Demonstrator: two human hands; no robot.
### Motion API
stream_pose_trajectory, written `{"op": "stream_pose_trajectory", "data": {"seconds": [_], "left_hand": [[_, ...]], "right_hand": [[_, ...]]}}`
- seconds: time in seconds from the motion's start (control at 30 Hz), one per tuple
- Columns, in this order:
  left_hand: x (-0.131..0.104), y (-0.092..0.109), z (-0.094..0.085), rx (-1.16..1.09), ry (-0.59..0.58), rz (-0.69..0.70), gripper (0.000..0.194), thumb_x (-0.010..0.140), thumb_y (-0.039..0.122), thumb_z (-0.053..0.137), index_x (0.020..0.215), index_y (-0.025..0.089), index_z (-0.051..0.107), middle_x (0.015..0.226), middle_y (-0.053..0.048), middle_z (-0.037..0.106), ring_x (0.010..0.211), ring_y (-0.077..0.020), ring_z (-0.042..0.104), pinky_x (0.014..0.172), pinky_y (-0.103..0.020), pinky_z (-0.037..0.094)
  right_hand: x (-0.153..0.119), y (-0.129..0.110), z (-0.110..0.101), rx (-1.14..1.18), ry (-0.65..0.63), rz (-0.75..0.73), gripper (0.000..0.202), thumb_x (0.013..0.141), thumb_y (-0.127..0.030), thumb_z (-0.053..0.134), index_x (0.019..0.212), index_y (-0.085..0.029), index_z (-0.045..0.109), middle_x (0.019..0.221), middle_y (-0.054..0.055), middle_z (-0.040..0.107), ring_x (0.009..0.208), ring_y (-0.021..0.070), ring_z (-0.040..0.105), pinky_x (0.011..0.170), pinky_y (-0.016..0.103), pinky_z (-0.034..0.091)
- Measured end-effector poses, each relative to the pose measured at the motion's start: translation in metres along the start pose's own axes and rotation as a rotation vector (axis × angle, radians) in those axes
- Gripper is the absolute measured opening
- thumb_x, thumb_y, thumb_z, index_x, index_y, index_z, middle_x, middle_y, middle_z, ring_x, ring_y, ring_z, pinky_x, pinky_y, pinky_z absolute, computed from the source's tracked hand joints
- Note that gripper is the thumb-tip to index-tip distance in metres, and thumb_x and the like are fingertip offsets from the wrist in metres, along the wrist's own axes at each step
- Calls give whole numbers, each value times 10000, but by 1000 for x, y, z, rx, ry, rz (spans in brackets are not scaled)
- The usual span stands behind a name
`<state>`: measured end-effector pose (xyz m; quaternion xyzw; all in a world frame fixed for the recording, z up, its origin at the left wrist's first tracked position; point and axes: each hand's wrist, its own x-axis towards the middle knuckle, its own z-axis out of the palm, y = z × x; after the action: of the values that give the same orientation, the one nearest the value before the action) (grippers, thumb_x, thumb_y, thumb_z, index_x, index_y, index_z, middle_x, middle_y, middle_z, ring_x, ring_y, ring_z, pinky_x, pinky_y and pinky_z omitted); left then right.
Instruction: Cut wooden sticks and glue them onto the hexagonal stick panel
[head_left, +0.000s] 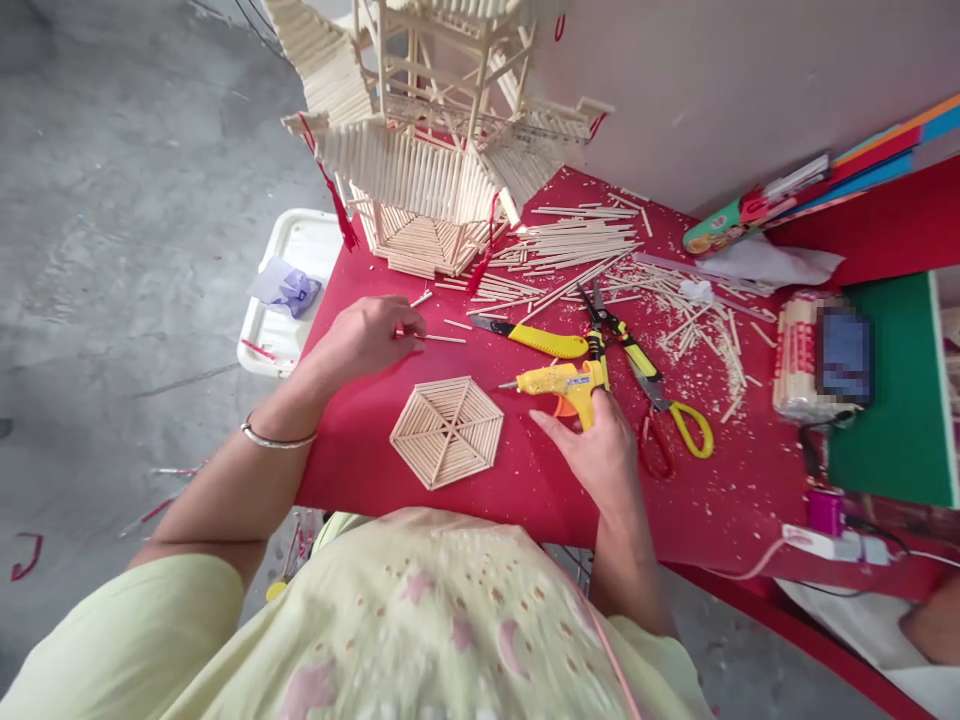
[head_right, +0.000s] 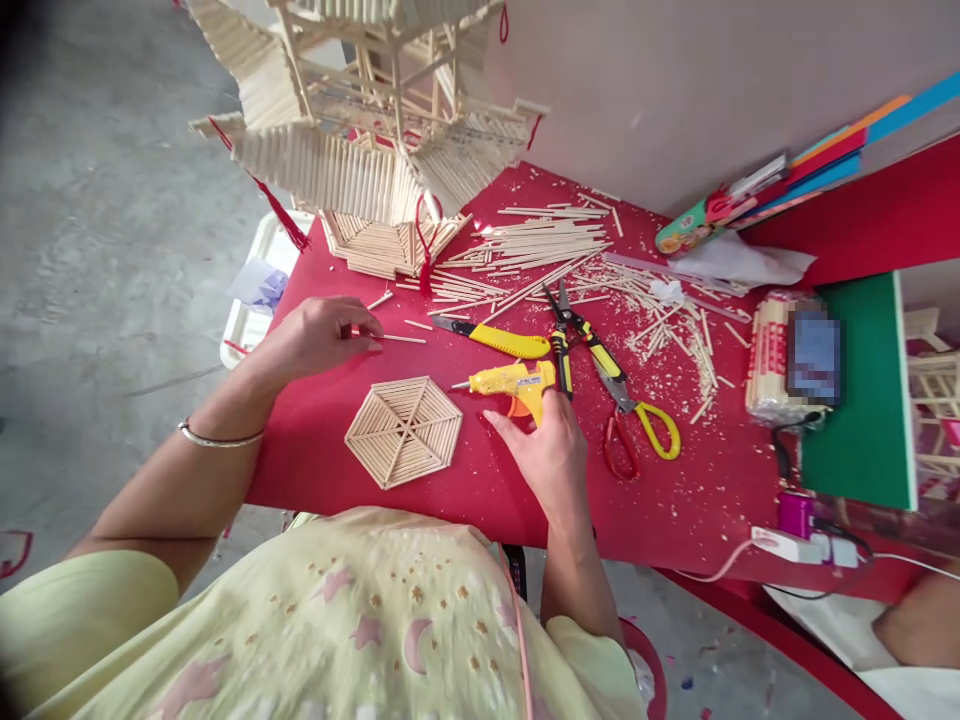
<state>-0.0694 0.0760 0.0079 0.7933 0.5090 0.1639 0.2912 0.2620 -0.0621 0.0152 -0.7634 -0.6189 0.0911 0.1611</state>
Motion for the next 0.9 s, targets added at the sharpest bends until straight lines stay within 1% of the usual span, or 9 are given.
{"op": "stream_pose_trajectory", "data": {"seconds": [0.07,0.17,0.23,0.33,0.4,0.53,0.7,0.8,0.9], "left_hand": [[-2,-3,-2,133,43,-54,185,839,300,685,962,210,789,1002,-55,741,815,-182,660,663,-273,440],[-4,0,4,268,44,-97,149,861,267,664,956,220,768,1062,-66,720,866,-202,668,659,-277,427],[-7,5,10,319,53,-102,140,887,242,613,916,208,746,1067,-82,711,880,-213,669,644,-286,410],[-18,11,15,307,128,-104,167,910,214,549,915,192,714,1033,-98,719,900,-227,669,661,-300,410],[-32,12,15,247,170,-133,172,917,220,532,953,193,698,968,-90,733,869,-225,663,680,-303,419],[-72,11,13,135,192,-235,168,902,267,548,959,209,695,887,-46,748,755,-191,641,674,-292,424],[-118,19,22,83,271,-431,221,867,326,587,986,225,744,867,-16,760,700,-172,634,672,-285,448],[-135,25,31,30,332,-443,263,891,361,581,1023,224,763,934,-26,779,749,-176,659,730,-288,487],[-146,28,39,-14,319,-407,273,898,377,584,1021,216,768,960,-34,781,794,-183,681,762,-289,506]], "right_hand": [[-14,9,-5,22,-25,69,748,750,-885,648,1050,-200,624,940,115,716,815,272,666,702,365,487],[-32,20,-10,48,-36,132,722,760,-880,637,1015,-205,622,928,118,725,814,269,666,712,359,478],[-39,25,-9,65,-38,154,704,773,-877,624,993,-207,622,914,119,729,803,264,663,716,354,472],[-41,30,-4,81,-51,170,705,790,-882,594,980,-204,627,892,123,733,786,263,661,719,352,470],[-40,32,1,71,-37,161,747,792,-909,551,986,-193,640,896,144,734,800,279,666,729,362,474],[-38,35,8,43,14,128,846,801,-960,433,976,-167,668,904,193,736,817,306,672,746,383,480],[-40,41,7,64,66,131,857,801,-965,431,958,-164,693,892,185,739,793,296,661,746,378,472],[-42,44,8,60,81,122,855,821,-951,424,990,-160,703,890,172,736,799,290,652,755,376,467],[-43,46,11,33,100,103,850,842,-933,421,1012,-152,708,895,167,728,796,282,640,753,373,464]]}}
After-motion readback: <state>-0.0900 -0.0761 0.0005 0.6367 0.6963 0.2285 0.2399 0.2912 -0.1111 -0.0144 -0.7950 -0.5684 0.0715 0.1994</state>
